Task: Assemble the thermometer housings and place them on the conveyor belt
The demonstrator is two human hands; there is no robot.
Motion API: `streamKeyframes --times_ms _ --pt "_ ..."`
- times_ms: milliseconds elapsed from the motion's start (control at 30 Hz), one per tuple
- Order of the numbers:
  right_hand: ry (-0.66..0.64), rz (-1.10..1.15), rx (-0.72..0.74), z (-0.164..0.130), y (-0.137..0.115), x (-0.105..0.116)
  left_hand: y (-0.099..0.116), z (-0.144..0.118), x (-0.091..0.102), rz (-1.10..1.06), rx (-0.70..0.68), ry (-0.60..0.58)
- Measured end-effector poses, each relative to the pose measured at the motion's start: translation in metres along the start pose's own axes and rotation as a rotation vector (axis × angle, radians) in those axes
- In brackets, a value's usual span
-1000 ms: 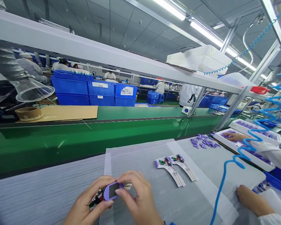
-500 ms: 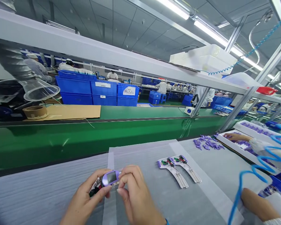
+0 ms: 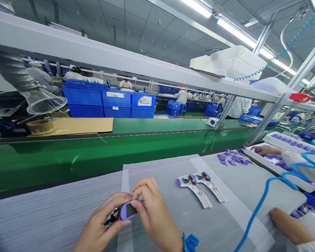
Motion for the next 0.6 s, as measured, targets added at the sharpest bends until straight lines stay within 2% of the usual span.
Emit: streamKeyframes --times_ms 133,233,333,400,500,600 --pt "0.02 -0.056 0.103 -0.005 0.002 -0.004 0.001 0.001 -0.001 -0.033 0.05 0.016" --pt "0.03 -0.107 0.178 -0.007 0.003 -0.008 0.002 0.001 -0.002 -0.128 0.168 0.016" --pt "0.046 -0.128 0.191 -0.008 0.003 -0.01 0.004 0.001 -0.001 -0.195 0.257 0.032" --pt "0.068 -0.118 0.167 -0.01 0.004 -0.011 0.005 0.002 0.001 -0.201 0.278 0.061" --pt "0.226 -0.065 0.049 -0.014 0.009 -0.019 0.001 0.002 0.003 -0.15 0.274 0.151" --pt "0.363 -0.035 -0.118 -0.018 0.018 -0.035 -0.009 0.0 -0.002 -0.077 0.176 0.294"
Point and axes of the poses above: each hand's wrist, its own z-axis towards the middle knuckle, its own x-axis out of the back of the hand, y = z × x, the point moved 1 cm from there along z, towards the middle knuckle, and after that the axes turned 7 degrees about z, right-handed, at the moved point
